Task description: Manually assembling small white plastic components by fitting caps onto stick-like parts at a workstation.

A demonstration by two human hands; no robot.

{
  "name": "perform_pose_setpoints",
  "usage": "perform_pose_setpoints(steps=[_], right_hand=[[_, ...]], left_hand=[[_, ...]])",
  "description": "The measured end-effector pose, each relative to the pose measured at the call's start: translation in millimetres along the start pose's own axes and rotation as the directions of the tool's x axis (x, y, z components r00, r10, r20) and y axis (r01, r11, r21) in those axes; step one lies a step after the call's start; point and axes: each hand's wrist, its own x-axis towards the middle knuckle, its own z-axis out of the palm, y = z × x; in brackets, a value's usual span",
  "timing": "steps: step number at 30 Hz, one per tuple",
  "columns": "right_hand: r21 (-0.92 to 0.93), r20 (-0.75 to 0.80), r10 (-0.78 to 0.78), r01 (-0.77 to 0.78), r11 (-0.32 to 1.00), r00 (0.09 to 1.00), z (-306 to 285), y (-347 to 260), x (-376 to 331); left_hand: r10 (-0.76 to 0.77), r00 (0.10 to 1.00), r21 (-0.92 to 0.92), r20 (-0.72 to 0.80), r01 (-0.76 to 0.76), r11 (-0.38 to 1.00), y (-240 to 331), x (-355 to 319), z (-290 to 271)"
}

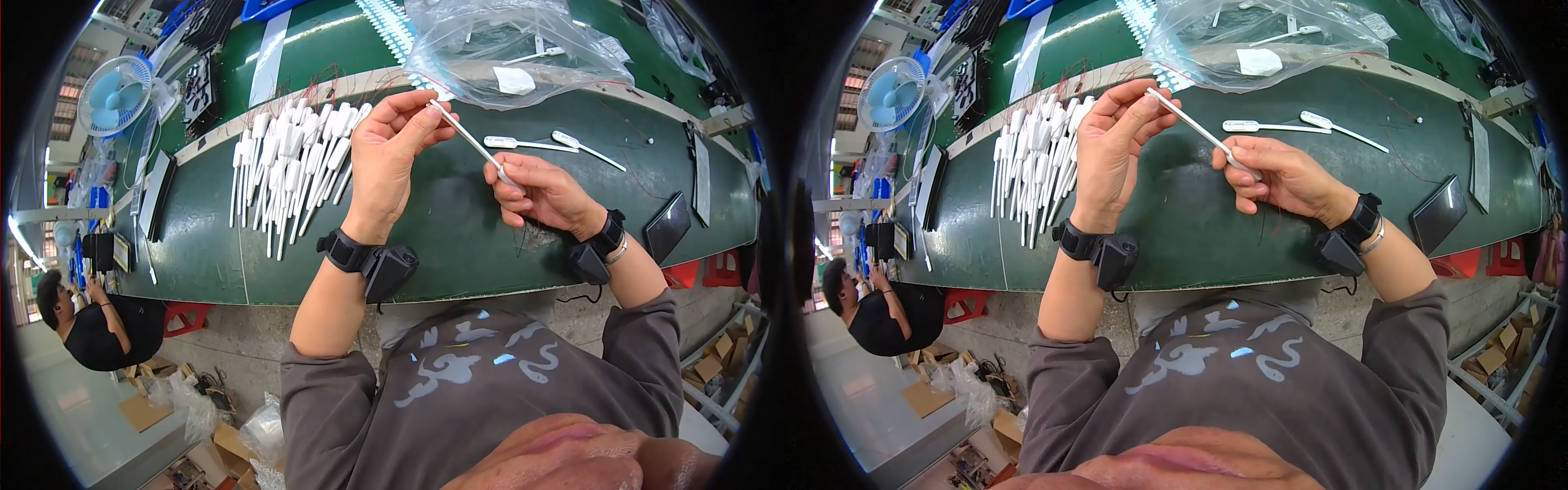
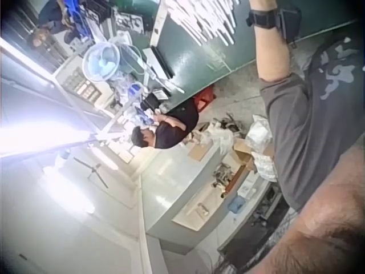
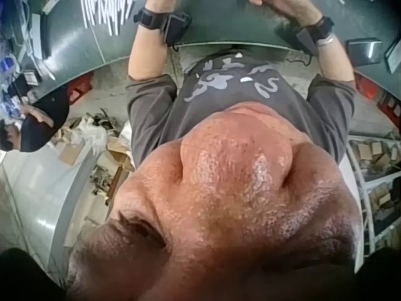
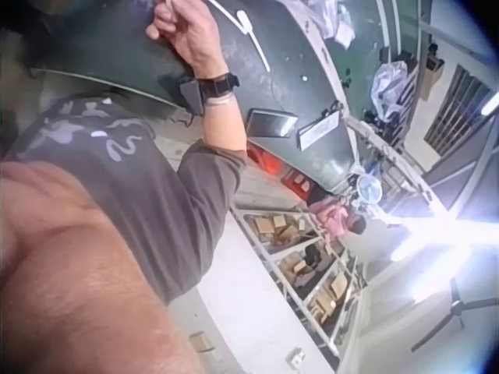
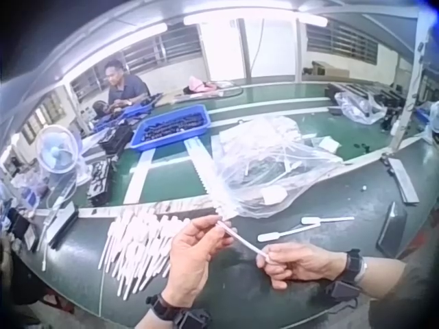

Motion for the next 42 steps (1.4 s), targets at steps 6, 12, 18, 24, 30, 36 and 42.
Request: perform_pose_setpoints(steps=[6,12,18,24,30,36,42], right_hand=[[-0.015,0.008,0.009,-0.008,1.000,1.000,-1,-3,0],[-0.037,0.040,0.016,-0.014,0.999,0.999,-4,-4,-1],[-0.064,0.016,0.022,-0.021,0.998,1.000,1,-1,-2],[-0.206,0.003,0.003,-0.003,0.979,1.000,3,1,-3],[-0.229,0.004,0.007,-0.006,0.973,1.000,1,-1,-1],[-0.137,-0.287,-0.344,0.317,0.938,0.894,-16,-9,1],[-0.146,-0.351,-0.451,0.428,0.892,0.821,-20,-7,0]], left_hand=[[0.099,0.995,0.059,-0.010,-0.098,0.993,-3,2,4],[0.125,0.992,0.112,0.002,-0.124,0.986,-3,1,4],[0.113,0.994,0.121,0.006,-0.113,0.986,-2,-2,3],[0.037,0.999,0.133,0.036,-0.042,0.990,-4,1,3],[0.013,1.000,0.089,0.019,-0.015,0.996,-5,2,6],[0.012,1.000,0.295,0.001,-0.011,0.955,-15,-5,13],[-0.205,0.959,0.645,0.197,0.030,0.763,-23,-29,33]])
